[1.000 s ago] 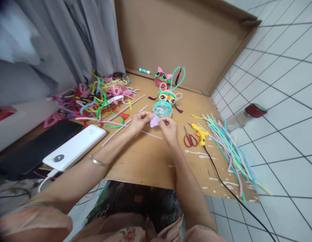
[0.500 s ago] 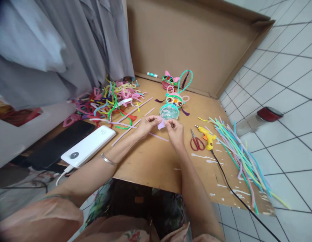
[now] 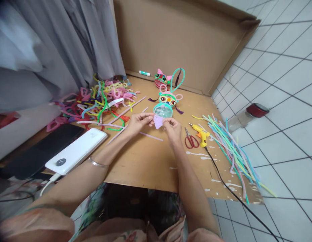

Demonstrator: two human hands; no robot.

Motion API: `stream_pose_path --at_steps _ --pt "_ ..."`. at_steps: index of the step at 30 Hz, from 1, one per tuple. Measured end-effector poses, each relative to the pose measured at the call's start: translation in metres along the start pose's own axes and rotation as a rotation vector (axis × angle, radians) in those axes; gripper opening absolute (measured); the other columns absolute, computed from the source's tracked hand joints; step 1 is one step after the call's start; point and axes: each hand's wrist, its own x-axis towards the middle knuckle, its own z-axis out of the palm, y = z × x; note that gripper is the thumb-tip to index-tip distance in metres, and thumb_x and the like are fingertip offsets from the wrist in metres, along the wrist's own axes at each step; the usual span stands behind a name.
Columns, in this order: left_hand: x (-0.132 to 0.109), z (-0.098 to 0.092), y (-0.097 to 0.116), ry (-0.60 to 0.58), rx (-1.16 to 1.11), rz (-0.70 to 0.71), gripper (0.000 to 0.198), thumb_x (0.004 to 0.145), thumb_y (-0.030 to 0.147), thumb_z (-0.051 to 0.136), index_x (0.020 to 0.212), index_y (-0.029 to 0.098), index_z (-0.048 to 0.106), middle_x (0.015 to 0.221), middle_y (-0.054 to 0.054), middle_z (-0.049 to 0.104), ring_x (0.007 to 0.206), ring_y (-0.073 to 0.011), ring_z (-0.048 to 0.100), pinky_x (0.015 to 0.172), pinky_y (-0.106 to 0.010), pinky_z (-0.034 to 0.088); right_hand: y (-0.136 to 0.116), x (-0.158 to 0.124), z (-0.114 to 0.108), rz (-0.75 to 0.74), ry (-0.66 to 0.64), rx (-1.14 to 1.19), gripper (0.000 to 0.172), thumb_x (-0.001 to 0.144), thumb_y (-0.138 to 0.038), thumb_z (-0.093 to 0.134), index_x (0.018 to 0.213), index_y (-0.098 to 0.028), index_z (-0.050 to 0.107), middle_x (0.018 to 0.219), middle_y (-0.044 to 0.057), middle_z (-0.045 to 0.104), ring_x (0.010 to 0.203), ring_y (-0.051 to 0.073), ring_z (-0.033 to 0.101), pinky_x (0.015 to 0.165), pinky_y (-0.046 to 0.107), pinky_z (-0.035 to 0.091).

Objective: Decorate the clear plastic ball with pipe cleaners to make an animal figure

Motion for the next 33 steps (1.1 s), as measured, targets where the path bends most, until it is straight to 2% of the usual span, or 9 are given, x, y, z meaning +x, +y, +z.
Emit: stream_pose_path --at_steps 9,14,17,25,33 --pt "-0.005 -0.001 -0.006 -0.044 0.3 0.239 0.036 0.08 0.043 0.072 0.096 0.012 0.078 0.069 -0.004 0.072 0.058 -0.0102 0.06 0.061 -0.023 0.051 -0.004 -0.001 0.001 0.063 -0.002 0.105 0.014 0.062 -0.029 0.065 0.056 -0.019 0.058 0.045 -0.006 0.049 0.043 0.006 0.039 0.046 0.021 0.029" --pt "-0.007 -0.003 -0.01 -0.035 0.489 0.431 0.035 0.087 0.04 0.067 0.107 0.013 0.076 0.091 -0.009 0.077 0.073 -0.0141 0.068 0.071 -0.025 0.055 -0.004 0.0 0.001 0.092 -0.02 0.162 0.011 0.06 -0.028 0.065 0.058 -0.019 0.06 0.045 -0.006 0.05 0.043 0.006 0.041 0.045 0.019 0.031" --pt "-0.009 -0.003 -0.008 -0.032 0.576 0.517 0.03 0.09 0.036 0.064 0.107 0.014 0.077 0.09 -0.01 0.077 0.075 -0.014 0.069 0.074 -0.025 0.055 -0.005 -0.001 0.001 0.06 -0.019 0.156 0.014 0.061 -0.029 0.066 0.056 -0.018 0.058 0.045 -0.007 0.049 0.042 0.005 0.04 0.045 0.019 0.03" --pt "-0.008 -0.005 -0.008 -0.032 0.645 0.615 0.026 0.093 0.032 0.061 0.104 0.015 0.078 0.078 -0.007 0.074 0.067 -0.0117 0.065 0.068 -0.022 0.053 -0.007 -0.002 0.002 0.073 -0.016 0.164 0.018 0.064 -0.032 0.07 0.061 -0.018 0.06 0.046 -0.006 0.051 0.042 0.006 0.043 0.044 0.019 0.034" --pt "-0.006 -0.009 -0.012 0.003 0.737 0.679 0.028 0.094 0.035 0.059 0.103 0.015 0.078 0.071 -0.005 0.072 0.061 -0.0096 0.06 0.063 -0.02 0.048 -0.008 -0.004 0.005 0.149 -0.068 0.244 0.036 0.06 -0.047 0.083 0.069 -0.018 0.063 0.047 -0.005 0.056 0.04 0.007 0.046 0.04 0.018 0.036"
